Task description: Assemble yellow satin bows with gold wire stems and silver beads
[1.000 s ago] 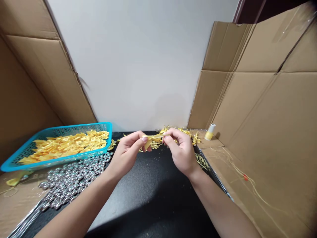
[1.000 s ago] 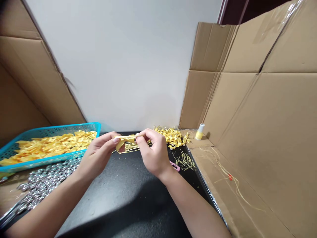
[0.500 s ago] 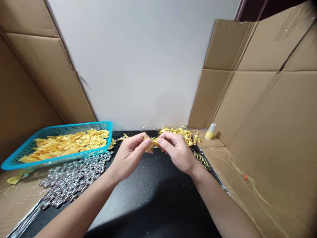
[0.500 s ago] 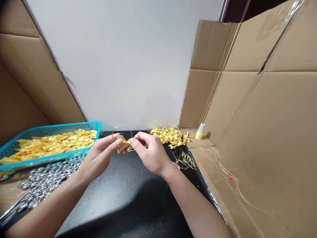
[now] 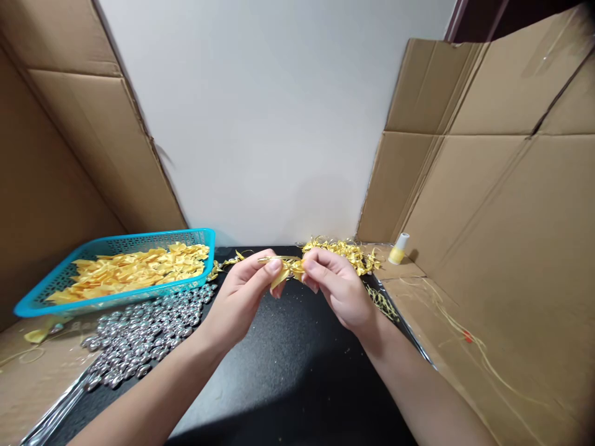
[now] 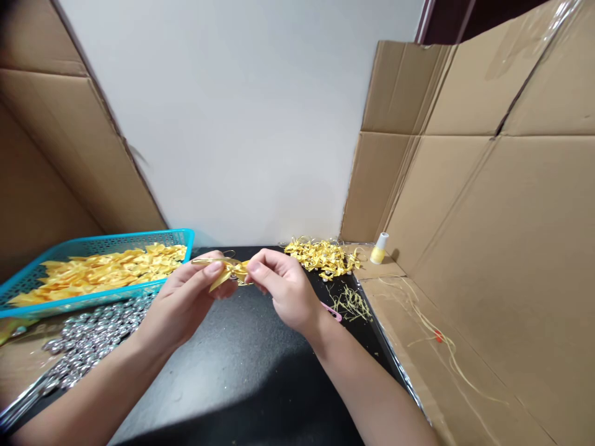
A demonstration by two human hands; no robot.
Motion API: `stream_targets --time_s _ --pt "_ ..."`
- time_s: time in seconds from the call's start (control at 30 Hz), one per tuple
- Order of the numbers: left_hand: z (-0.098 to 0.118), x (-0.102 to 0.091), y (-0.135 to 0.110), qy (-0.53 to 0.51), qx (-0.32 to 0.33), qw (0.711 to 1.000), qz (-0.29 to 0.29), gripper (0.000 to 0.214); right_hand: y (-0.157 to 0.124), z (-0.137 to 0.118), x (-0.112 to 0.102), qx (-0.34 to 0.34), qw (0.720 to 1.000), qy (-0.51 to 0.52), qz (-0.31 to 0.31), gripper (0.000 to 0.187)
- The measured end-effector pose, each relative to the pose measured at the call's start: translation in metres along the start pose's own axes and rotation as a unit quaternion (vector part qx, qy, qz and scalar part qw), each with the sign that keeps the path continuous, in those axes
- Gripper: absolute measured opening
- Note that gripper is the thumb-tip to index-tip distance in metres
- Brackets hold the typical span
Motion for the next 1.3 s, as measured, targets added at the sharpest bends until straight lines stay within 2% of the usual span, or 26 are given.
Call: stream_targets --time_s 0.03,0.1,0.23,0.3,0.37,0.43,0.7,0.87,1.07,1.2,1.3 --pt "0.001 -0.001 0.0 0.019 0.004 1.0 -0.001 0.034 -0.001 -0.003 -0.001 -0.005 1.0 -0.03 0.004 0.03" --pt "0.003 -0.002 0.0 0.064 0.013 0.998 0.005 0.035 -0.005 -0.01 -0.001 -0.03 0.991 -0.119 0.049 0.025" --pt "0.006 -0.003 0.0 0.135 0.017 0.991 0.016 0.036 -0.013 -0.025 0.002 -0.126 0.941 -0.266 0.166 0.01" --pt "0.007 -0.002 -0.001 0.14 0.012 0.99 0.016 0.036 -0.016 -0.028 0.005 -0.176 0.918 -0.308 0.174 0.009" --pt "0.006 -0.002 -0.001 0.122 0.001 0.992 0.015 0.035 -0.016 -0.027 0.006 -0.221 0.892 -0.361 0.156 0.009" --pt "0.004 -0.001 -0.001 0.093 -0.017 0.995 0.016 0.033 -0.015 -0.024 0.006 -0.239 0.874 -0.401 0.135 0.007" --pt "0.007 0.003 0.002 -0.011 -0.109 0.994 -0.008 0.035 -0.012 -0.023 0.008 -0.205 0.879 -0.414 0.115 0.006" --pt "0.006 0.003 0.001 -0.046 -0.132 0.99 -0.022 0.034 -0.014 -0.025 0.009 -0.191 0.882 -0.417 0.105 0.01" --pt "0.007 0.003 0.001 -0.101 -0.176 0.979 -0.027 0.035 -0.014 -0.024 0.006 -0.158 0.913 -0.36 0.104 0.014" --pt "0.009 0.004 0.0 -0.122 -0.192 0.973 -0.031 0.035 -0.014 -0.029 0.009 -0.16 0.912 -0.365 0.096 0.013" --pt "0.007 0.002 0.0 -0.126 -0.194 0.972 -0.037 0.036 -0.01 -0.037 -0.006 -0.16 0.908 -0.378 0.087 0.009"
Point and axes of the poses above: each hand's wrist, its own y-axis towards the middle knuckle, its own x-axis out of the palm, z = x × y, the point moved 1 cm from there along y, towards the middle knuckle
